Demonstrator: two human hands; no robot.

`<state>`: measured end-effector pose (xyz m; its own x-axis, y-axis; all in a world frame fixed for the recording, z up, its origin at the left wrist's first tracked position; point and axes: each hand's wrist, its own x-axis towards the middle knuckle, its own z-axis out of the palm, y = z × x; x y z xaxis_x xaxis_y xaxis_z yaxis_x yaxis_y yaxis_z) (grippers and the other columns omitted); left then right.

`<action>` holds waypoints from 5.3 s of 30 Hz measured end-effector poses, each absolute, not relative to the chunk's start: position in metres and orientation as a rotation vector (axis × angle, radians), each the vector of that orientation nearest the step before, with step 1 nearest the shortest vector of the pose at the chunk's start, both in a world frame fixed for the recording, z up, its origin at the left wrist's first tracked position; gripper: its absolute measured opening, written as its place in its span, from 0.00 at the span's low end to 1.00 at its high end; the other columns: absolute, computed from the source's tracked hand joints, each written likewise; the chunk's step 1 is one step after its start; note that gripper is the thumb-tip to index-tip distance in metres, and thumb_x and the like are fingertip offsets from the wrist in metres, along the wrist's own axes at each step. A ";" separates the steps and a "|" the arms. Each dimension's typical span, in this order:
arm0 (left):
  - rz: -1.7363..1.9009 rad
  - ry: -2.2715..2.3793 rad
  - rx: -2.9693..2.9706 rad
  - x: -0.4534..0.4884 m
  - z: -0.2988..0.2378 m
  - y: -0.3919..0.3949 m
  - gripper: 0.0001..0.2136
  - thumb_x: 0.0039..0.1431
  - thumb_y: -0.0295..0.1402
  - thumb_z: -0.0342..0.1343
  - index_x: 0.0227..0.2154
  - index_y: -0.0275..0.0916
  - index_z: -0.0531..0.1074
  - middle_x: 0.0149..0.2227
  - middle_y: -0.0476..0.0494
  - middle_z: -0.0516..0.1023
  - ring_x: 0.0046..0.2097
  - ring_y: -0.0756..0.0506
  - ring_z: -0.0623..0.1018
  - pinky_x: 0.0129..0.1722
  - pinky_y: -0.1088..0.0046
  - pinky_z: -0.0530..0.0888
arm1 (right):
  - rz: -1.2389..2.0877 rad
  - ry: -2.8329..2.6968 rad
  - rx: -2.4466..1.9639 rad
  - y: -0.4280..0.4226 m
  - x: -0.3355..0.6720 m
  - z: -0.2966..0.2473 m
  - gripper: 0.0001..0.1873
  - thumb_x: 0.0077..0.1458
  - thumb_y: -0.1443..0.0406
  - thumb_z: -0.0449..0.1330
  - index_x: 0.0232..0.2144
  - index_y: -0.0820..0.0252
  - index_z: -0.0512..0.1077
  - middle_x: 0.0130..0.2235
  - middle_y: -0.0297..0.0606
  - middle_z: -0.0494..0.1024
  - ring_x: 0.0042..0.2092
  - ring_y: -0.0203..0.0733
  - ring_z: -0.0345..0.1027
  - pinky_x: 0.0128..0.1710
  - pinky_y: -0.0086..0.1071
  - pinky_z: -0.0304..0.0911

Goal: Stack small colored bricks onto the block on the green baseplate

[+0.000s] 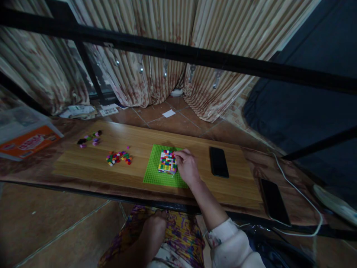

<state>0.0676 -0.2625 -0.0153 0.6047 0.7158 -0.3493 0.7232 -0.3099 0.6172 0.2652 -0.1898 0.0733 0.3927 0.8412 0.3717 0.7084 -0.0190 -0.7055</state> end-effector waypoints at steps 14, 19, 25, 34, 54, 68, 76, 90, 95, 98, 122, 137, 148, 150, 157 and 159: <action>-0.196 1.051 2.278 0.089 -0.036 -0.276 0.17 0.51 0.14 0.43 0.32 0.26 0.78 0.33 0.21 0.74 0.38 0.33 0.76 0.34 0.63 0.67 | 0.204 -1.397 -1.763 -0.180 0.273 0.057 0.11 0.54 0.67 0.56 0.31 0.53 0.79 0.36 0.37 0.71 0.38 0.39 0.68 0.39 0.34 0.64; -0.213 1.045 2.192 0.090 -0.041 -0.278 0.16 0.50 0.14 0.44 0.32 0.25 0.77 0.33 0.20 0.74 0.39 0.31 0.75 0.35 0.60 0.65 | 0.318 -1.256 -1.692 -0.181 0.277 0.051 0.08 0.51 0.62 0.59 0.32 0.53 0.79 0.38 0.37 0.71 0.37 0.38 0.67 0.33 0.31 0.64; -0.127 1.020 2.061 0.089 -0.038 -0.268 0.10 0.47 0.18 0.50 0.24 0.32 0.76 0.26 0.28 0.74 0.34 0.36 0.75 0.35 0.62 0.67 | 0.372 -0.916 -1.658 -0.177 0.286 0.037 0.16 0.48 0.57 0.61 0.39 0.56 0.76 0.37 0.37 0.77 0.34 0.37 0.67 0.38 0.34 0.64; -0.040 0.866 1.919 0.057 -0.015 -0.247 0.05 0.47 0.25 0.53 0.23 0.36 0.75 0.25 0.36 0.75 0.30 0.42 0.73 0.33 0.67 0.67 | 0.558 -0.773 -1.624 -0.167 0.273 0.028 0.19 0.44 0.55 0.64 0.37 0.61 0.76 0.35 0.40 0.79 0.34 0.40 0.71 0.37 0.35 0.66; 0.313 0.694 0.457 0.077 0.080 -0.168 0.09 0.50 0.33 0.60 0.30 0.34 0.69 0.24 0.54 0.61 0.18 0.61 0.54 0.14 0.86 0.45 | 0.416 -0.693 -1.602 -0.207 0.257 0.051 0.16 0.52 0.55 0.59 0.37 0.58 0.75 0.38 0.39 0.78 0.37 0.40 0.71 0.36 0.34 0.66; 0.369 0.639 0.463 0.093 0.078 -0.176 0.12 0.50 0.38 0.61 0.29 0.34 0.67 0.24 0.55 0.60 0.19 0.60 0.55 0.15 0.86 0.47 | 0.497 -1.163 -1.534 -0.244 0.206 0.078 0.06 0.56 0.64 0.58 0.35 0.54 0.75 0.37 0.36 0.75 0.40 0.39 0.70 0.41 0.33 0.65; 0.337 0.748 0.499 0.088 0.071 -0.174 0.13 0.51 0.38 0.60 0.33 0.32 0.71 0.24 0.54 0.61 0.18 0.61 0.54 0.14 0.85 0.46 | 0.338 -0.987 -1.612 -0.227 0.243 0.063 0.07 0.54 0.62 0.59 0.33 0.56 0.77 0.34 0.36 0.77 0.37 0.40 0.70 0.38 0.32 0.64; 0.326 0.788 0.420 0.065 0.059 -0.163 0.09 0.51 0.34 0.59 0.32 0.32 0.71 0.23 0.54 0.59 0.19 0.60 0.53 0.15 0.85 0.45 | 0.523 -0.913 -1.640 -0.187 0.279 0.039 0.07 0.43 0.61 0.65 0.26 0.57 0.78 0.29 0.35 0.79 0.31 0.39 0.71 0.34 0.33 0.64; 0.327 0.791 0.432 0.064 0.059 -0.163 0.10 0.50 0.34 0.59 0.31 0.32 0.71 0.23 0.54 0.60 0.19 0.60 0.53 0.15 0.85 0.45 | 0.581 -0.899 -1.634 -0.182 0.284 0.041 0.07 0.42 0.62 0.66 0.26 0.58 0.76 0.29 0.34 0.78 0.31 0.38 0.70 0.35 0.32 0.64; 0.323 0.791 0.429 0.064 0.059 -0.163 0.09 0.51 0.34 0.59 0.31 0.32 0.71 0.23 0.54 0.60 0.19 0.60 0.52 0.15 0.85 0.45 | 0.674 -0.833 -1.570 -0.181 0.285 0.041 0.10 0.40 0.62 0.68 0.28 0.57 0.75 0.29 0.33 0.77 0.31 0.36 0.70 0.34 0.31 0.64; 0.378 0.628 0.054 0.064 0.061 -0.168 0.05 0.58 0.28 0.51 0.32 0.31 0.70 0.24 0.53 0.61 0.17 0.61 0.56 0.12 0.89 0.52 | 0.499 -0.676 -1.524 -0.201 0.270 0.039 0.16 0.42 0.55 0.65 0.30 0.59 0.72 0.26 0.31 0.74 0.27 0.35 0.68 0.30 0.31 0.65; 0.640 0.581 -0.103 0.077 0.076 -0.177 0.08 0.58 0.26 0.49 0.36 0.30 0.73 0.39 0.36 0.77 0.40 0.46 0.78 0.38 0.72 0.76 | 0.609 -1.229 -1.613 -0.266 0.178 0.084 0.08 0.57 0.64 0.55 0.38 0.53 0.74 0.37 0.37 0.75 0.39 0.40 0.70 0.38 0.32 0.66; 0.581 0.574 -0.002 0.080 0.070 -0.184 0.11 0.57 0.28 0.51 0.40 0.30 0.74 0.40 0.37 0.78 0.44 0.44 0.77 0.43 0.72 0.74 | 0.336 -1.538 -1.866 -0.254 0.182 0.087 0.15 0.59 0.65 0.52 0.47 0.50 0.71 0.44 0.39 0.73 0.45 0.44 0.68 0.45 0.38 0.65; 0.587 0.569 0.008 0.080 0.069 -0.184 0.11 0.57 0.27 0.51 0.40 0.30 0.75 0.40 0.38 0.79 0.45 0.45 0.77 0.44 0.73 0.74 | 0.327 -1.568 -1.906 -0.252 0.180 0.086 0.16 0.58 0.65 0.52 0.48 0.50 0.70 0.45 0.39 0.73 0.46 0.45 0.68 0.46 0.39 0.65; 0.600 0.554 -0.034 0.083 0.066 -0.186 0.10 0.56 0.25 0.52 0.38 0.30 0.76 0.41 0.39 0.79 0.47 0.46 0.76 0.48 0.74 0.72 | 0.336 -1.534 -1.925 -0.249 0.172 0.083 0.12 0.58 0.66 0.51 0.41 0.52 0.73 0.42 0.40 0.75 0.44 0.46 0.68 0.44 0.39 0.64; 0.600 0.551 -0.083 0.083 0.066 -0.187 0.10 0.56 0.24 0.51 0.38 0.30 0.75 0.40 0.39 0.79 0.45 0.46 0.77 0.47 0.73 0.73 | 0.419 -1.412 -1.839 -0.250 0.174 0.083 0.11 0.58 0.65 0.52 0.39 0.53 0.73 0.41 0.40 0.75 0.43 0.45 0.68 0.44 0.38 0.64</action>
